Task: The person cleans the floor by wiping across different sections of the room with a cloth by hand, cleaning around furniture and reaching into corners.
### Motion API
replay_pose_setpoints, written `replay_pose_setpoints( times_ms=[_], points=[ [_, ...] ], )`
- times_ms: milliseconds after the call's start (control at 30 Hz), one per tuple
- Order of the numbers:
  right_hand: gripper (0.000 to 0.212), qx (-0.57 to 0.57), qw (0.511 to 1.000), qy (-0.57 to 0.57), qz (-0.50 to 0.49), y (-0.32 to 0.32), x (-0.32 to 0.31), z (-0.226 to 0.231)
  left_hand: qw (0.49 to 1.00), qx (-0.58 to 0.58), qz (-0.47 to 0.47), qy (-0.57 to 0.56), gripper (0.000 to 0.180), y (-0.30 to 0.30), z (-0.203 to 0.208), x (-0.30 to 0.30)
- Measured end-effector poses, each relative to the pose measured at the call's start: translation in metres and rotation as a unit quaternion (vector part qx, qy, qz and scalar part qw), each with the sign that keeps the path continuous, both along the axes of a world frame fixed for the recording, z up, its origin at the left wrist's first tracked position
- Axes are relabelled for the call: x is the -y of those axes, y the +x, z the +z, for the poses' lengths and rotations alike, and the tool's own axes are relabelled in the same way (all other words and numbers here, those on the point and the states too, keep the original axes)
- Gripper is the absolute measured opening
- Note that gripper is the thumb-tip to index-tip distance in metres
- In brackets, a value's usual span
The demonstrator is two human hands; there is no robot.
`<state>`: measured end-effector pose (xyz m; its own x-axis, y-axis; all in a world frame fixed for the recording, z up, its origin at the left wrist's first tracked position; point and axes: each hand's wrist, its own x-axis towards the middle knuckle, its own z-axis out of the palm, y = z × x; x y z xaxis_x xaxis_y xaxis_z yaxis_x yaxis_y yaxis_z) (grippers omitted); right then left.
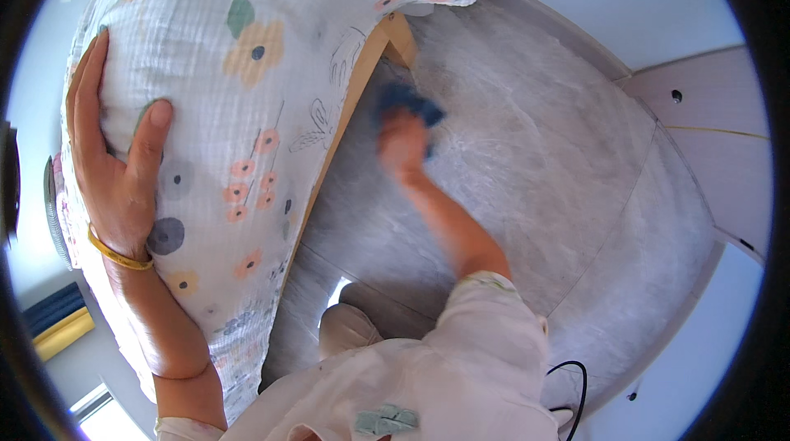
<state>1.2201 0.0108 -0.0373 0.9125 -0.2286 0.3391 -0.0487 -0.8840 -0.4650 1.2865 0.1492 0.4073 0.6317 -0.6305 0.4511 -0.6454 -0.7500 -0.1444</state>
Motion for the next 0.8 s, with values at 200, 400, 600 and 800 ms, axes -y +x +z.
replay_pose_setpoints(
  times_ms=[200,400,600,800],
  points=[
    [0.025,-0.085,0.968,-0.039,0.234,0.040,-0.136,-0.009,0.999,-0.047,0.007,0.000,0.070,-0.002,-0.002,0.010],
    [0.034,-0.101,0.968,0.205,0.100,0.157,-0.096,-0.024,0.987,-0.123,-0.026,-0.096,0.076,-0.001,-0.009,0.009],
    [0.044,-0.024,0.843,0.537,0.003,0.139,0.032,-0.075,0.979,-0.163,0.055,-0.113,0.072,-0.009,-0.009,0.021],
    [0.052,-0.204,0.969,-0.142,0.006,-0.011,0.034,-0.018,0.998,-0.042,0.018,-0.049,0.064,-0.006,-0.001,0.003]
  ],
)
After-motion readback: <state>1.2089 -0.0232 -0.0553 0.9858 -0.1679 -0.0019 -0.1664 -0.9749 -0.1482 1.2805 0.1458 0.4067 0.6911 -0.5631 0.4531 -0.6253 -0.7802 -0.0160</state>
